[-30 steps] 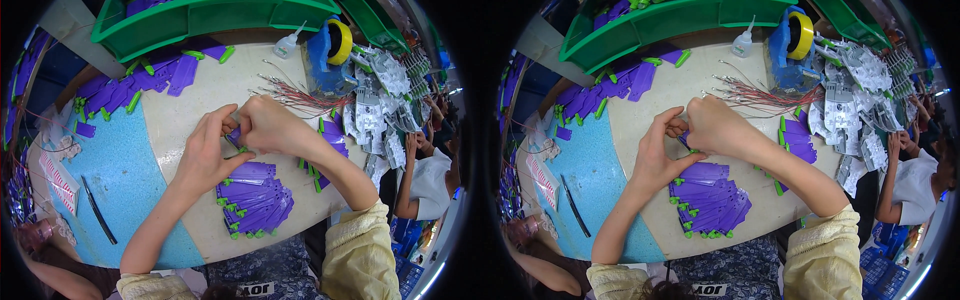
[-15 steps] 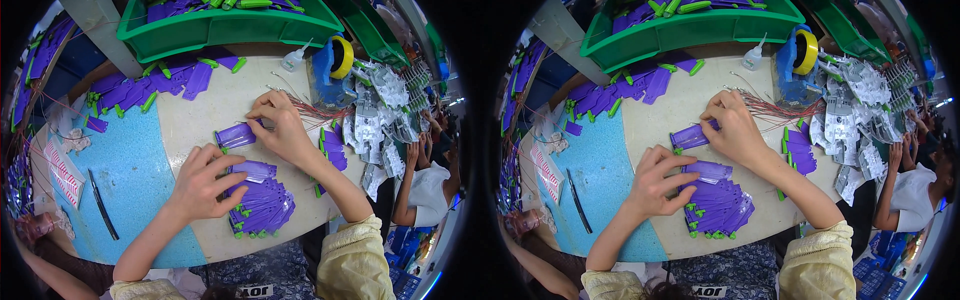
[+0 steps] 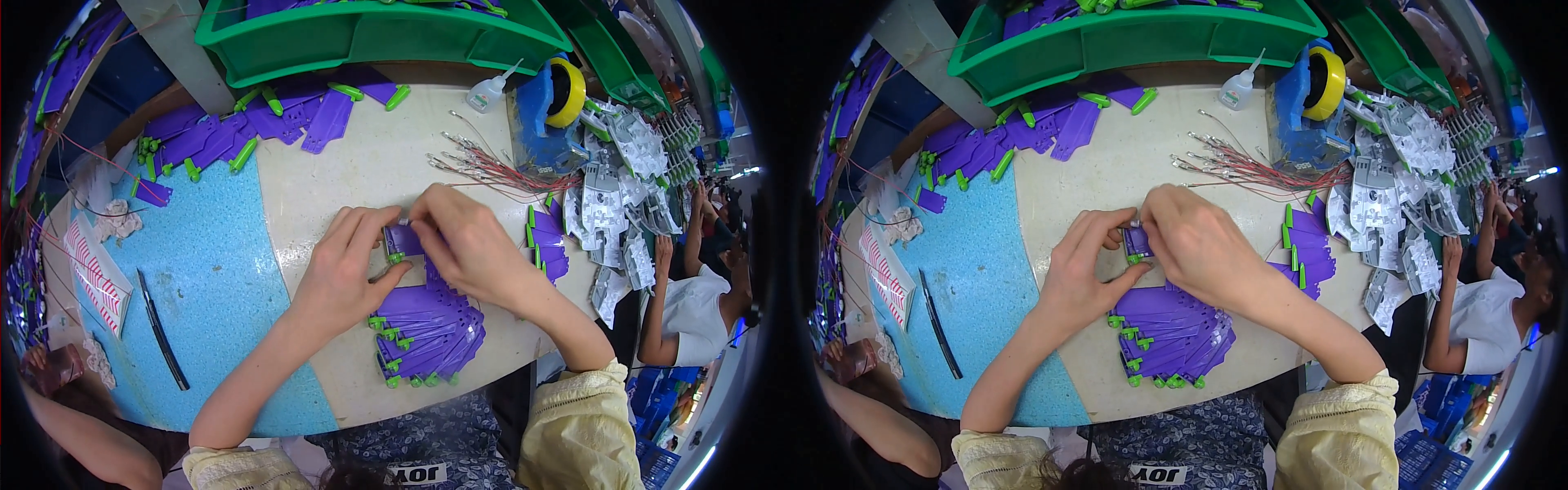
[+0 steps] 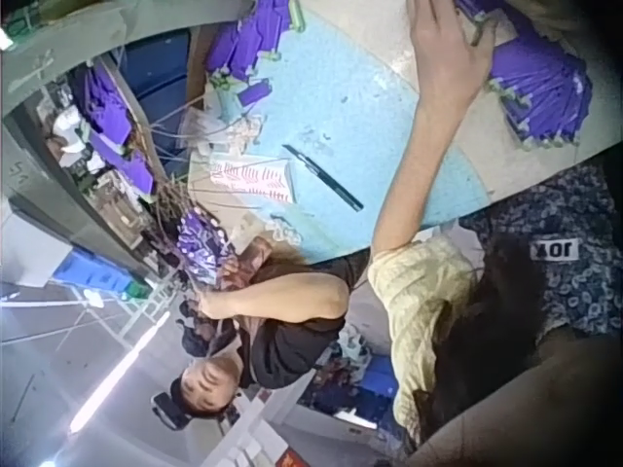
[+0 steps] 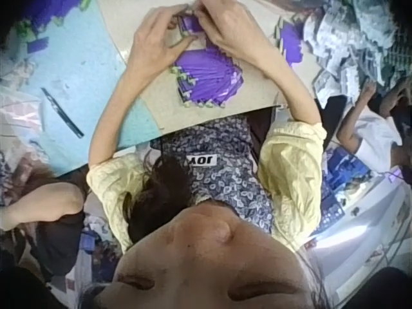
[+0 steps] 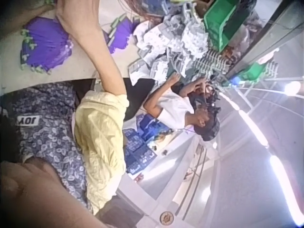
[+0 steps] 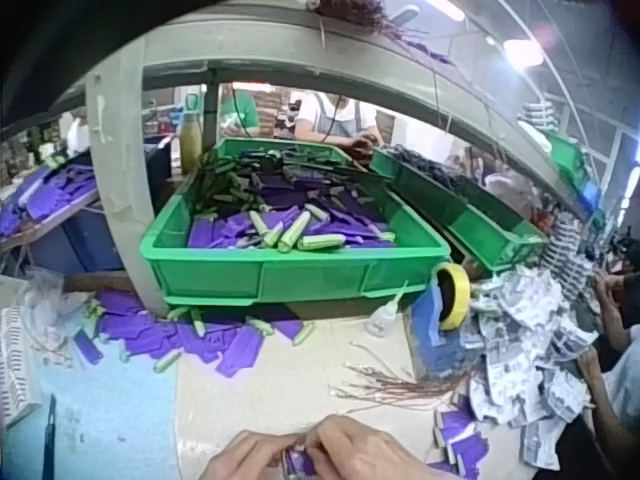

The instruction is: The person assembles plastic and electronic components by attaching green plastic clips and wires to purple plastic parts. A mallet is occasionally used to secure the parts together.

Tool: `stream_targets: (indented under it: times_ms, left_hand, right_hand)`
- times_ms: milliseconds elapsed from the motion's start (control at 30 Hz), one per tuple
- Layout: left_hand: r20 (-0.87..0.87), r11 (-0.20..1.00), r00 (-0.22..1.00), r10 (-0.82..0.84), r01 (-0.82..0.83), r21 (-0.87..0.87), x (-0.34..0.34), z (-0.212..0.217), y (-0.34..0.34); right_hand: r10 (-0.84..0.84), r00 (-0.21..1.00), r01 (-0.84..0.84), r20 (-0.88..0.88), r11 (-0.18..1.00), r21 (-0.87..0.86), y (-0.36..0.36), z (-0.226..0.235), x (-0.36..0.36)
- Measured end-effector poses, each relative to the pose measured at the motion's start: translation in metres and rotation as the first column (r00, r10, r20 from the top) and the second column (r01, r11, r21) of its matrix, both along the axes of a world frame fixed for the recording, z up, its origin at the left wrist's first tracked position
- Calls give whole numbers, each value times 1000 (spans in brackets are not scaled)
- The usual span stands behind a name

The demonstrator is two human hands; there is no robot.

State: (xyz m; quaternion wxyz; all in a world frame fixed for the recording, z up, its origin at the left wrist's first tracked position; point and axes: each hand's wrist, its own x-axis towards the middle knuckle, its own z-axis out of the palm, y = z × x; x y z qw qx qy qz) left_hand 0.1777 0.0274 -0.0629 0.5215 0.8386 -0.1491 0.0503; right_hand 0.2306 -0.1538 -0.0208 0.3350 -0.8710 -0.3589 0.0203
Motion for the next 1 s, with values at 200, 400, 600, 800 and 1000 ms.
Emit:
stream_targets:
  times_ms: [200,400,600,800,1000]
  left_hand:
    - [121,993,988,-97,88,79,14,4,3]
    - [250,796,824,-509,339,501,51,18,-17]
    - [233,939,934,-270,201,279,54,16,-6]
    - [458,907,874,163,-316,280,37,11,23]
    - [174,969,984,34,-75,237,-20,3,26]
  right_hand:
    - [-183,803,362,-568,905,221,-10,40,11]
    - [-216,858,410,-466,834,369,-20,87,-7]
    - [-282,934,338,-219,896,286,-44,101,-28]
    - [-152,984,163,-89,977,136,-31,66,-22]
    - [-119,993,121,-29,986,114,-20,33,-16]
